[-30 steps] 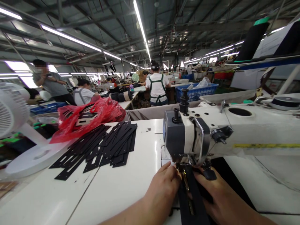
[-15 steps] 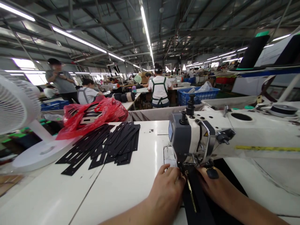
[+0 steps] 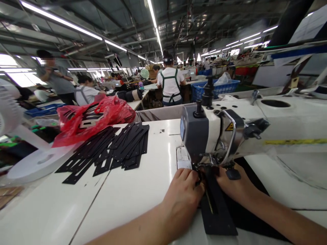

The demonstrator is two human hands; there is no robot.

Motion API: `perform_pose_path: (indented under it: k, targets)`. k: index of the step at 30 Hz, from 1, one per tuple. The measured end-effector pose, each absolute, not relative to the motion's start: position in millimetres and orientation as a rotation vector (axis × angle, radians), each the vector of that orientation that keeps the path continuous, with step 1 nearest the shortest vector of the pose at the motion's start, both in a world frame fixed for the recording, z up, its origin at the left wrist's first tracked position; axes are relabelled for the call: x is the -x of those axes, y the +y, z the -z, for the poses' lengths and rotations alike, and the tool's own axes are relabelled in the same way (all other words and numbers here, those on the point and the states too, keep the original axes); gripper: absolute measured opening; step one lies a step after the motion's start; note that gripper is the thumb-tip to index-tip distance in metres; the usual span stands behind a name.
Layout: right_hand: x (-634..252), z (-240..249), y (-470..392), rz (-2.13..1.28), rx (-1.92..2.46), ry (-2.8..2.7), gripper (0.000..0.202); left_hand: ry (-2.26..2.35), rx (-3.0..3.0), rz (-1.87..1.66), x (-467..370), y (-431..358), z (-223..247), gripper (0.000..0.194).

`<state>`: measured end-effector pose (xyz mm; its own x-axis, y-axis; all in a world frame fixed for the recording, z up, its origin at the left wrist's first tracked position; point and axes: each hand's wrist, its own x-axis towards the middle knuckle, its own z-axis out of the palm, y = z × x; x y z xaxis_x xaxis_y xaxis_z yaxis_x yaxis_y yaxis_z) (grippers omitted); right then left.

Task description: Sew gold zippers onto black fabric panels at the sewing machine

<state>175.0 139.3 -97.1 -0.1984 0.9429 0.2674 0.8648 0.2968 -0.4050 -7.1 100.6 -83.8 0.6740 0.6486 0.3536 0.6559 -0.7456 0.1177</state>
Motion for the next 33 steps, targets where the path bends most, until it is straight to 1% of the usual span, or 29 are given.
perform_pose_path:
  k: [6, 8, 10, 12, 14, 16, 18, 21, 28, 33]
  targets:
    - [-173, 103, 148, -0.108, 1.680, -2.107, 0.024, -1.114, 2.857, 0.599, 11, 100, 84, 0.021]
    - [-177, 101, 136, -0.070, 1.626, -2.119, 0.022, -1.098, 2.845, 0.621, 15, 94, 85, 0.024]
    - [-182, 98, 116, -0.032, 1.467, -2.174, 0.021, -1.034, 2.832, 0.680, 19, 86, 86, 0.024]
    - [-189, 98, 93, 0.024, 1.205, -2.275, 0.028, -0.939, 2.791, 0.765, 20, 78, 90, 0.024]
    - [-195, 99, 75, 0.112, 0.990, -2.374, 0.040, -0.870, 2.718, 0.829, 18, 72, 95, 0.027]
    - [-199, 101, 65, 0.205, 0.895, -2.451, 0.050, -0.840, 2.650, 0.869, 15, 71, 99, 0.030]
    - [-200, 100, 63, 0.264, 0.863, -2.499, 0.055, -0.827, 2.622, 0.895, 13, 73, 101, 0.031]
    - [-199, 97, 66, 0.277, 0.839, -2.514, 0.058, -0.815, 2.618, 0.923, 11, 78, 101, 0.032]
    - [-197, 95, 73, 0.295, 0.848, -2.525, 0.053, -0.799, 2.611, 0.940, 12, 87, 102, 0.032]
    - [-197, 96, 81, 0.171, 0.887, -2.500, 0.051, -0.837, 2.653, 0.884, 11, 93, 97, 0.035]
